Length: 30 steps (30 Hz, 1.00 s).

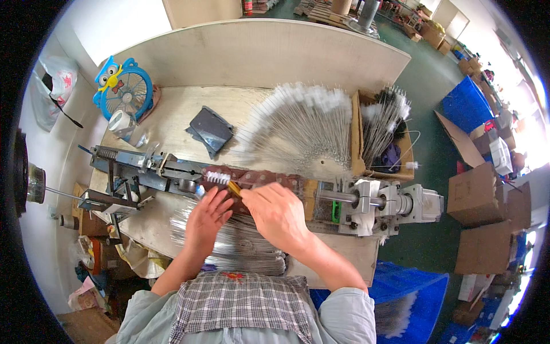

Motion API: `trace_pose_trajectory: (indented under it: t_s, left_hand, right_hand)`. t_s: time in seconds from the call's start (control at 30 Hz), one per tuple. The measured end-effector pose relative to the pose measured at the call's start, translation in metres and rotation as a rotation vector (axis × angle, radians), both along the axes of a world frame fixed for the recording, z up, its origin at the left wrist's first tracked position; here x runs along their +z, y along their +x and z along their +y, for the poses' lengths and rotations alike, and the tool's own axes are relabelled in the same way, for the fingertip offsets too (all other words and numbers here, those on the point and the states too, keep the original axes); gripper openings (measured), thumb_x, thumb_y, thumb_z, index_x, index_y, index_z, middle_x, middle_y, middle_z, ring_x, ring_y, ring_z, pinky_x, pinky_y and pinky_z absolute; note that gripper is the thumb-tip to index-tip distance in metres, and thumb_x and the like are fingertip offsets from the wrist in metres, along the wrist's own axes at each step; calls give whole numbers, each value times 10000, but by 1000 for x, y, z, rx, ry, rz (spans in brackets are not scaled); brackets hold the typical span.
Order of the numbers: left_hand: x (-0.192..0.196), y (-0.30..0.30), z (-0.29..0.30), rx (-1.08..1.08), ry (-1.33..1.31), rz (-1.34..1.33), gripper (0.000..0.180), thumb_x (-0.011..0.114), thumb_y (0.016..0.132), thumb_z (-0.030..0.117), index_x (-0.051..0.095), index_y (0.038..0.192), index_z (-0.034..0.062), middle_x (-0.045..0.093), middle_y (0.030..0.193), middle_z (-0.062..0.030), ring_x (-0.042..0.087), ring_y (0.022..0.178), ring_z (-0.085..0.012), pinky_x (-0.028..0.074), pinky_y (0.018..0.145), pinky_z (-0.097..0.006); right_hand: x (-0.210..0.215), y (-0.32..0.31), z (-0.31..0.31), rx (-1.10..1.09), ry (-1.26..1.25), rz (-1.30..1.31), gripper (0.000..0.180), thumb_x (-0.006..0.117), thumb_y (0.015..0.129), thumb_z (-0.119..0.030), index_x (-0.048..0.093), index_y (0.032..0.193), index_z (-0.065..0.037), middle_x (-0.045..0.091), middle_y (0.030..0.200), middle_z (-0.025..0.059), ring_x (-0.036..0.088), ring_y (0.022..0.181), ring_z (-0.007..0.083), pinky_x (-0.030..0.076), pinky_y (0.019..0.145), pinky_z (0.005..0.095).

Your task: Assembling small brush components using a specialized assembly machine on a factory workbench.

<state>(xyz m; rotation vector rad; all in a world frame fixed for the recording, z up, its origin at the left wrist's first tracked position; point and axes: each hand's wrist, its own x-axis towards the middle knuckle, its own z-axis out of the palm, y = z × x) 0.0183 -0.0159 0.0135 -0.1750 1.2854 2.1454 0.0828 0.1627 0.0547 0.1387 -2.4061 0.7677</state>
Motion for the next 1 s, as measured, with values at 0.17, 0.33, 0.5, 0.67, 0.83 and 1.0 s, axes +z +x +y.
trace_pose_trajectory:
  t_s: [0.17,0.33,0.5,0.67,0.83,1.0]
  left_hand:
    - [-51,-30,-94,395,-233,22,396,565,900,287,508,1219,60,602,1099,-80,588,900,-197,491,747,-326]
    - [-116,-70,-294,941,15,-168,295,645,849,408,602,917,124,589,777,16,527,625,-88,419,525,-208]
    - [-119,-104,-391,985,-249,10,410,679,810,461,635,998,99,597,837,34,544,722,-67,431,595,-197]
    - [-118,-93,-321,1139,-255,-11,460,653,818,489,590,1049,96,616,908,2,558,825,-99,448,697,-223]
    - [-109,-55,-219,876,-49,-167,228,560,908,276,570,1028,82,644,922,-48,617,830,-155,514,733,-285]
    - [-57,-18,-89,280,96,-181,364,522,908,268,493,1202,55,608,1062,-101,594,992,-212,494,862,-343]
  right_hand:
    - [-29,38,9,-18,-53,-235,112,665,793,-116,684,881,-48,664,751,84,642,713,252,509,618,350]
    - [-49,61,10,-49,-31,-587,143,622,821,-207,681,865,-84,657,817,71,631,775,264,504,656,374]
    - [-40,53,14,-22,22,-865,186,591,833,-258,661,828,-86,648,867,78,624,837,279,494,690,405]
    - [-41,50,14,-80,-56,-823,169,596,821,-243,661,870,-94,649,859,76,622,836,291,492,691,406]
    - [-40,53,21,-21,-39,-879,171,606,819,-239,669,893,-99,658,856,70,624,814,286,493,691,392]
    - [-43,57,27,-7,-16,-773,160,615,816,-217,674,901,-96,658,850,77,624,789,284,495,680,381]
